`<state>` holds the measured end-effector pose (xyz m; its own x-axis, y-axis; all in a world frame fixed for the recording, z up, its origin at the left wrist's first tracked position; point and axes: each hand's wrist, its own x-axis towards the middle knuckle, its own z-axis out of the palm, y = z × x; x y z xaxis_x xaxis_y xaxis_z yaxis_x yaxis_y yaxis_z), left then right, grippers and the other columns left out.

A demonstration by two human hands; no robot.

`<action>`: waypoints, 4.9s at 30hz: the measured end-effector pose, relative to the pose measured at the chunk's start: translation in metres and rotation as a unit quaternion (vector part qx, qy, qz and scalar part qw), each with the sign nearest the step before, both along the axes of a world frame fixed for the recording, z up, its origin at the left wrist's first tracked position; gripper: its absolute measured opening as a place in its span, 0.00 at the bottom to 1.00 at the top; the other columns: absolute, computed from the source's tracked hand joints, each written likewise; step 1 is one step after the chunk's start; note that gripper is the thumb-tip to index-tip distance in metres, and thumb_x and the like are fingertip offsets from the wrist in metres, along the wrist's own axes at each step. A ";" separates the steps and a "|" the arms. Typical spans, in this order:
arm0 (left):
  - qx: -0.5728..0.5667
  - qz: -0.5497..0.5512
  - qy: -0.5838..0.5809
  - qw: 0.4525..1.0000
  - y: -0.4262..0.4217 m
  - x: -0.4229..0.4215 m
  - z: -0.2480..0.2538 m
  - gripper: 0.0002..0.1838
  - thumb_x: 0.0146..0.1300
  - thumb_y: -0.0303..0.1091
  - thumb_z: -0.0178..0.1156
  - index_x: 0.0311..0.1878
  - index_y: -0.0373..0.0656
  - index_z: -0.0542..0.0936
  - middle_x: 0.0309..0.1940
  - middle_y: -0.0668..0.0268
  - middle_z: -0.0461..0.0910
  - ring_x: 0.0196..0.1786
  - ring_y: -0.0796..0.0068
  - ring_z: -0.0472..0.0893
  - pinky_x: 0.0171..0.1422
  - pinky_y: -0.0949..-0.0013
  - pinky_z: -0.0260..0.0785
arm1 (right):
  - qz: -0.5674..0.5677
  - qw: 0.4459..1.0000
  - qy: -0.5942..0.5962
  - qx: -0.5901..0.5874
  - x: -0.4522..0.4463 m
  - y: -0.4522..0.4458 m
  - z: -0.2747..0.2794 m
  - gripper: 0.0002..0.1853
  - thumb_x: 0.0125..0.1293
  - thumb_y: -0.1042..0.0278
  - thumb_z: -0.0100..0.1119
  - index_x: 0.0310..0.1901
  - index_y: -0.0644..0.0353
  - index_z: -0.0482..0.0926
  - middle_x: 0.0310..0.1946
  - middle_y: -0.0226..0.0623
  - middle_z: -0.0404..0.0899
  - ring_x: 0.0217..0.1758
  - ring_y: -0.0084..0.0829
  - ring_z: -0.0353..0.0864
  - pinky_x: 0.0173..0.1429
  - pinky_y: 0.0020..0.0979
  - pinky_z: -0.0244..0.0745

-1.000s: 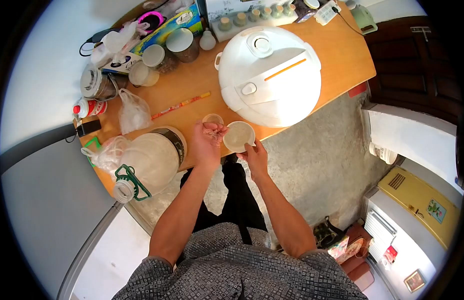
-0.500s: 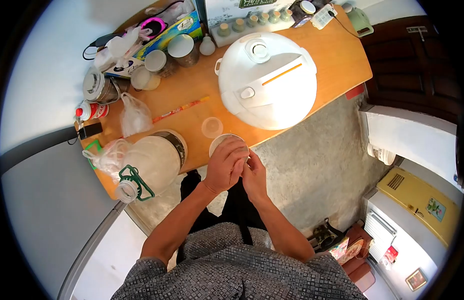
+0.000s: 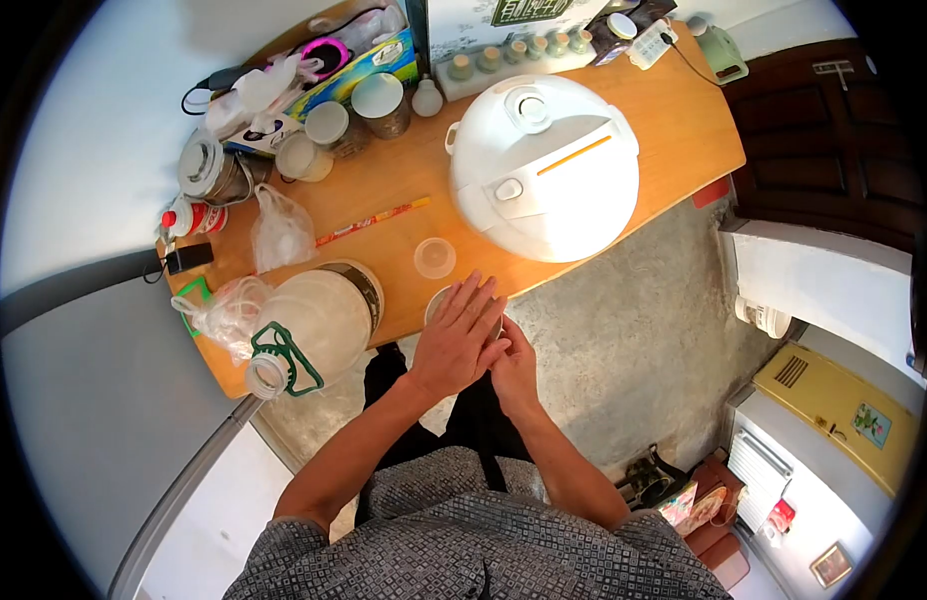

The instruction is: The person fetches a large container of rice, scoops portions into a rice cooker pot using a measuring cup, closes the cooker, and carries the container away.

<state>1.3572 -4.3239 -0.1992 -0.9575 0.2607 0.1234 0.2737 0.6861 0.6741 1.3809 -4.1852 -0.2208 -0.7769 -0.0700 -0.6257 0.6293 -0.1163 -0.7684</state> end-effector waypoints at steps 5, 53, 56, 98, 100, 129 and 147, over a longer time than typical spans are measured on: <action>0.000 -0.013 -0.030 0.999 -0.001 -0.002 0.001 0.34 0.65 0.48 0.62 0.67 0.35 0.69 0.72 0.48 0.64 0.77 0.46 0.58 0.79 0.46 0.50 | 0.035 0.999 0.005 0.015 -0.003 0.005 -0.002 0.21 0.72 0.79 0.49 0.65 0.69 0.67 0.47 0.39 0.79 0.49 0.25 0.80 0.55 0.26 0.76; 0.425 0.465 -0.211 0.747 -0.025 -0.004 -0.086 0.33 0.80 0.54 0.36 0.65 0.33 0.74 0.59 0.59 0.78 0.59 0.73 0.76 0.54 0.73 0.66 | 0.116 0.982 -0.149 0.026 -0.090 -0.037 -0.030 0.26 0.72 0.52 0.56 0.64 0.60 0.74 0.31 0.33 0.81 0.20 0.20 0.78 0.22 0.20 0.74; 0.421 0.458 -0.214 0.753 -0.025 -0.003 -0.087 0.33 0.80 0.55 0.36 0.65 0.33 0.74 0.59 0.59 0.78 0.58 0.74 0.76 0.54 0.73 0.66 | 0.120 0.981 -0.149 0.037 -0.092 -0.038 -0.026 0.27 0.72 0.49 0.57 0.63 0.61 0.74 0.28 0.32 0.80 0.19 0.19 0.77 0.21 0.20 0.73; 0.422 0.502 -0.201 0.728 -0.035 -0.012 -0.111 0.19 0.74 0.37 0.54 0.58 0.30 0.76 0.50 0.61 0.80 0.53 0.74 0.78 0.59 0.71 0.69 | 0.154 0.984 -0.089 0.000 -0.076 -0.007 -0.051 0.32 0.69 0.69 0.55 0.74 0.60 0.60 0.39 0.40 0.82 0.32 0.24 0.82 0.35 0.24 0.79; 0.422 0.500 -0.229 0.721 -0.037 -0.010 -0.127 0.16 0.72 0.35 0.58 0.54 0.32 0.79 0.46 0.65 0.80 0.48 0.78 0.77 0.55 0.74 0.69 | 0.127 0.988 -0.087 -0.017 -0.070 0.002 -0.055 0.32 0.69 0.73 0.51 0.75 0.59 0.59 0.47 0.41 0.81 0.41 0.27 0.84 0.39 0.26 0.82; 0.354 0.489 -0.327 0.727 -0.027 0.076 -0.104 0.07 0.70 0.30 0.59 0.41 0.35 0.76 0.33 0.65 0.79 0.35 0.78 0.79 0.44 0.73 0.74 | -0.039 0.991 -0.064 0.108 -0.034 0.016 -0.104 0.31 0.72 0.60 0.59 0.68 0.71 0.62 0.46 0.44 0.78 0.45 0.32 0.84 0.44 0.29 0.84; 0.361 0.493 -0.342 0.714 -0.043 0.149 -0.075 0.08 0.68 0.29 0.61 0.40 0.32 0.76 0.31 0.64 0.80 0.33 0.79 0.80 0.41 0.74 0.75 | 0.374 0.729 0.414 0.396 -0.100 -0.099 -0.089 0.26 0.60 0.72 0.60 0.59 0.74 0.70 0.63 0.57 0.68 0.68 0.53 0.67 0.69 0.46 0.66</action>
<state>1.5063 -4.3667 -0.2740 -0.5330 -0.4767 -0.6991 -0.6652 -0.2746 0.6944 1.2811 -4.2847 -0.3095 -0.8411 -0.5396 -0.0371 -0.4293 0.7079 -0.5609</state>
